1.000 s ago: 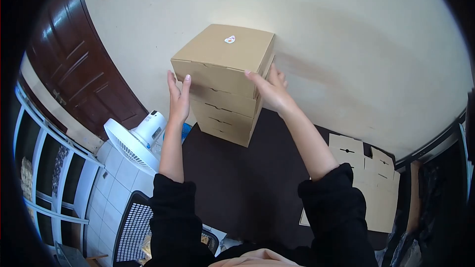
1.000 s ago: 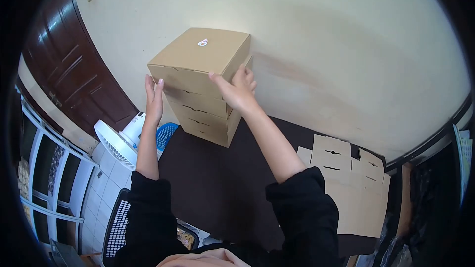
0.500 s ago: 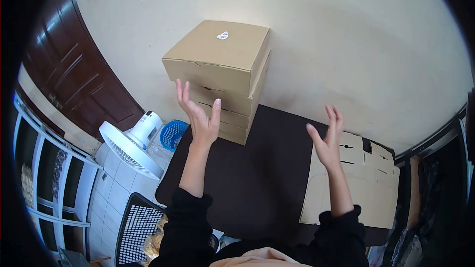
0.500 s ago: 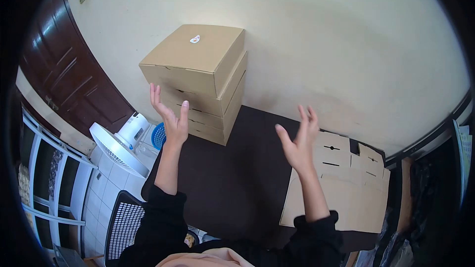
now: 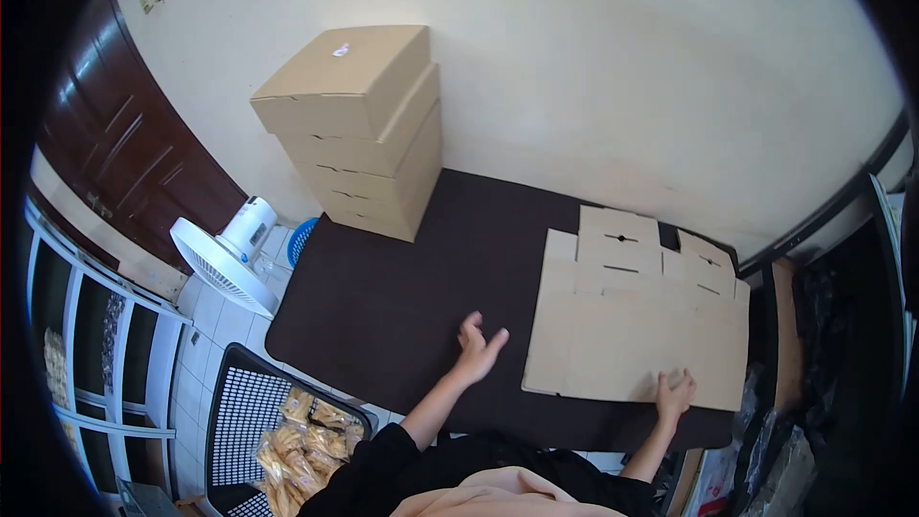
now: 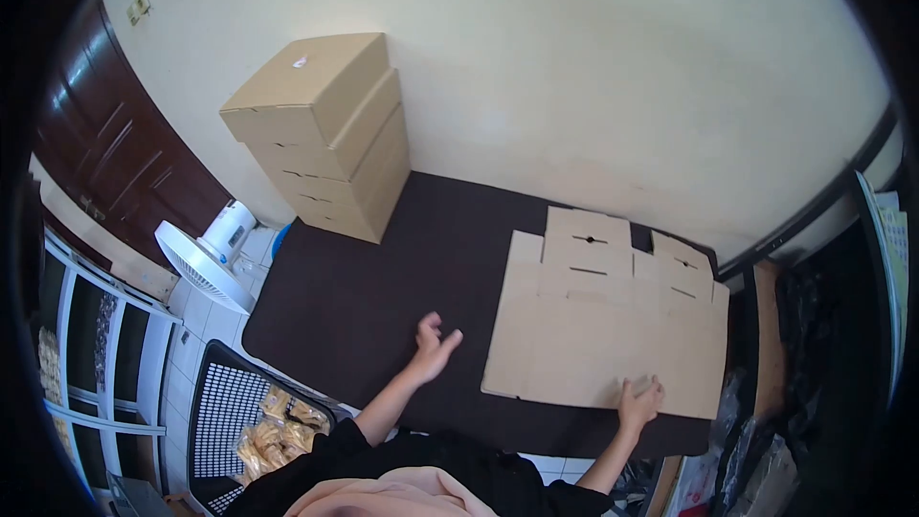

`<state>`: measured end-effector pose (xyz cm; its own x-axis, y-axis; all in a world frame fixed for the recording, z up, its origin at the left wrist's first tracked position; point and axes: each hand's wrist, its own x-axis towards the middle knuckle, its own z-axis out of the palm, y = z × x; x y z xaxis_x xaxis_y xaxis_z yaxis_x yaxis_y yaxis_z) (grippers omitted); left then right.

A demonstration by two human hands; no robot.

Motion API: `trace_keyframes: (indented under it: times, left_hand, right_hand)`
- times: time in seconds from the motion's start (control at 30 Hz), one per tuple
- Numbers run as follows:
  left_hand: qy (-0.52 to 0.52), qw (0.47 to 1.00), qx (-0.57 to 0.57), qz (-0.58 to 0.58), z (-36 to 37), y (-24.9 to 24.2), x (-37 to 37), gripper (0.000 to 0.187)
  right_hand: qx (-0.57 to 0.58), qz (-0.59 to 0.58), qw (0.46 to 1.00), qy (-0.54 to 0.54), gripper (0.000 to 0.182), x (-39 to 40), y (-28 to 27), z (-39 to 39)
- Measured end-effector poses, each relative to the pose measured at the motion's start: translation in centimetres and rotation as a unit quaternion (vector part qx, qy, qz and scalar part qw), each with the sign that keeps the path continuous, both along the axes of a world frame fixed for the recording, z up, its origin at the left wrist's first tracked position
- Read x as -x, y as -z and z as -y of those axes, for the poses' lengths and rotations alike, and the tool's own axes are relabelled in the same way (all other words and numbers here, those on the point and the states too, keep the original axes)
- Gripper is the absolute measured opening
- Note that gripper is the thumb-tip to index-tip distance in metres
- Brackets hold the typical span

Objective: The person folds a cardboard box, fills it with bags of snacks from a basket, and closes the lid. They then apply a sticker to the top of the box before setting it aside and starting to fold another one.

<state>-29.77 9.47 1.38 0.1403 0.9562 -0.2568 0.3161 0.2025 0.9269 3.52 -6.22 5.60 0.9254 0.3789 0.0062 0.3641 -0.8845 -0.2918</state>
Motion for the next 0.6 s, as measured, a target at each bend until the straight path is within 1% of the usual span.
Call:
trace_keyframes:
  times: [0.07, 0.13, 0.2, 0.27, 0.3, 0.4, 0.43, 0.5, 0.53, 0.6]
  left_hand:
    - [0.093, 0.982, 0.148, 0.067, 3.1, 0.8, -2.3, 0.082]
    - [0.13, 0.988, 0.085, 0.016, 4.8, 3.0, -3.9, 0.083]
    - [0.116, 0.991, 0.068, 0.01, 5.2, 3.0, -4.9, 0.083]
    - [0.056, 0.995, 0.073, 0.038, 4.4, 2.3, -5.2, 0.085]
    - [0.018, 0.997, 0.05, 0.051, 3.6, 1.5, -4.9, 0.085]
    - [-0.105, 0.989, -0.034, 0.095, -0.1, -2.4, -1.7, 0.087]
    - [-0.134, 0.984, -0.083, 0.084, -1.8, -3.7, 0.1, 0.087]
    - [-0.182, 0.965, -0.183, 0.041, -5.3, -7.1, 4.1, 0.087]
    - [-0.203, 0.951, -0.232, 0.009, -7.0, -9.5, 6.1, 0.087]
    - [-0.238, 0.928, -0.288, -0.001, -10.2, -13.8, 9.9, 0.085]
  right_hand:
    - [-0.074, -0.067, 0.989, -0.105, 0.059, -2.0, 2.6, 2.1]
    - [-0.079, -0.032, 0.989, -0.124, 0.055, -1.4, 1.9, 1.9]
    - [-0.064, -0.027, 0.989, -0.129, 0.055, -1.2, 1.4, 1.5]
    - [-0.077, -0.01, 0.986, -0.145, 0.054, -1.2, 1.2, 0.5]
    - [-0.08, -0.014, 0.984, -0.156, 0.054, -1.1, 1.4, 0.0]
    - [-0.179, 0.023, 0.954, -0.24, 0.053, -0.2, 1.4, -2.8]
    - [-0.187, 0.022, 0.95, -0.248, 0.053, 0.7, 1.0, -4.2]
    - [-0.269, 0.0, 0.889, -0.37, 0.053, 3.5, -0.5, -7.8]
    - [-0.29, -0.003, 0.864, -0.411, 0.054, 5.2, -1.7, -9.7]
    - [-0.336, -0.021, 0.809, -0.481, 0.058, 9.5, -5.1, -13.6]
